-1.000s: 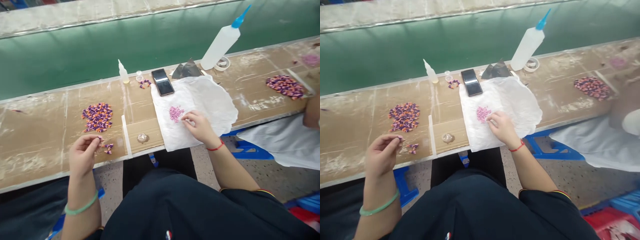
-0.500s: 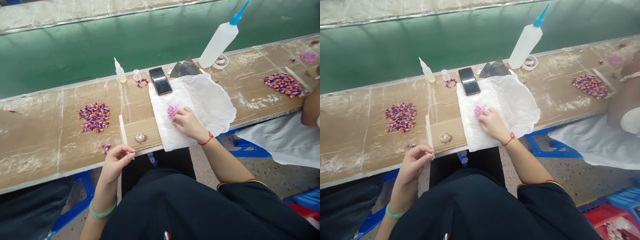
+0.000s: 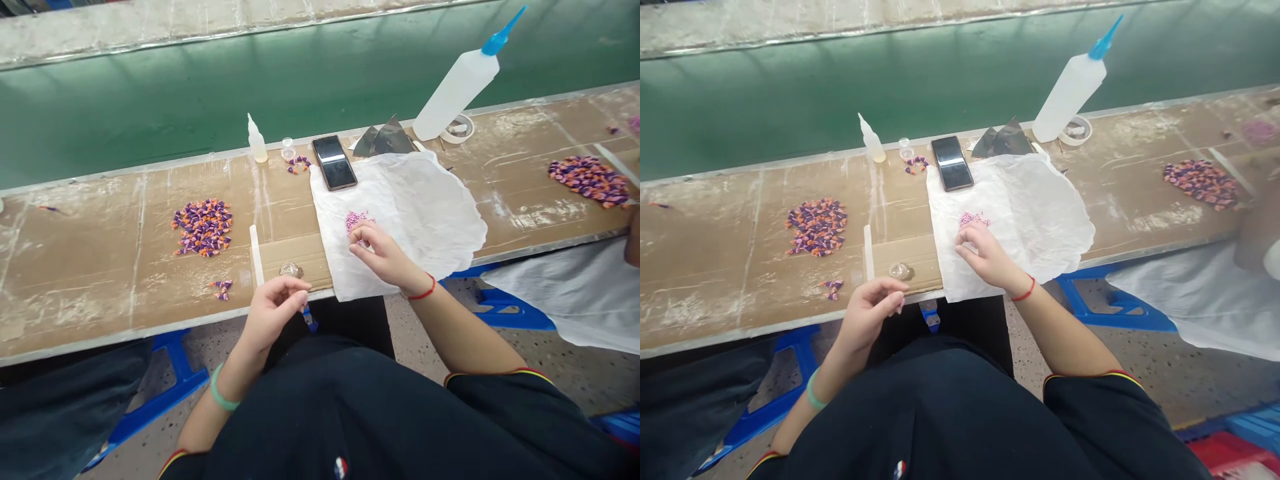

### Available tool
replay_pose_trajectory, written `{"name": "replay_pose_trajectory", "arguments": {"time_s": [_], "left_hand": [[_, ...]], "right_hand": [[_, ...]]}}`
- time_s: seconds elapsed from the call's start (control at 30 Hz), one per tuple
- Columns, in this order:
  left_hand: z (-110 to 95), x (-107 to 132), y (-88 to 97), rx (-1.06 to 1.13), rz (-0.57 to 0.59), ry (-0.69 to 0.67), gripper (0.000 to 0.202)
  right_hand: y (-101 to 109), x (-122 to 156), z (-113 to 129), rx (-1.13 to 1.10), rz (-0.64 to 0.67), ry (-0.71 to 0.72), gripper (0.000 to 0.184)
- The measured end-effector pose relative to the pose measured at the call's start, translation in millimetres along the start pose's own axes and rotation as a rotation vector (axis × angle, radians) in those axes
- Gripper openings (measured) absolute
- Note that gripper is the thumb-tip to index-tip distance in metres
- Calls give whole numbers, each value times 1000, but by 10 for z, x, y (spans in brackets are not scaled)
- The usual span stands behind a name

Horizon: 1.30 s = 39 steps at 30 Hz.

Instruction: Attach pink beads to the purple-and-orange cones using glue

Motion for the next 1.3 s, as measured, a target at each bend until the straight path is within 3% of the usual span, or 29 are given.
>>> {"name": "replay_pose_trajectory", "arguments": {"time_s": [0.07, 0.17, 0.3, 0.4, 0.67, 0.73, 0.8, 0.9, 1.03, 1.17, 1.3], "left_hand": [[2, -76, -159, 75, 44, -13, 29], [16, -164, -343, 189, 105, -7, 49], [13, -190, -419, 306, 87, -2, 51], [14, -167, -412, 390, 54, 89, 49], [-44, -173, -439, 672, 67, 332, 33], [-45, -180, -445, 660, 57, 325, 30], [-36, -185, -435, 600, 15, 275, 28], [-22, -180, -406, 437, -56, 163, 31], [-33, -153, -372, 199, -105, -27, 31], [-43, -112, -341, -7, -139, -165, 25], [-76, -98, -304, -87, -132, -173, 22]], "right_hand": [[-47, 58, 161, -267, 21, -19, 14], [-136, 140, 409, -399, -26, 8, 14], [-189, 212, 576, -286, -214, 100, 8], [-175, 219, 595, -201, -318, 188, 9], [-95, 236, 656, 5, -398, 478, 24], [-118, 265, 679, -76, -372, 420, 21], [-183, 284, 679, -245, -280, 260, 16], [-332, 321, 659, -544, -170, 3, 8], [-532, 360, 646, -824, -136, -223, 10], [-592, 363, 671, -859, -131, -273, 9], [-411, 309, 709, -619, -118, -142, 7]]}}
Point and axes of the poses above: each hand's wrist, its own x-axis away from the middle knuckle, its own y-axis out of the back of the hand, z = x × y, the point moved 3 cm from there along -x, towards the middle knuckle, and after that the axes turned 14 degrees about -y, right-handed, at the moved point
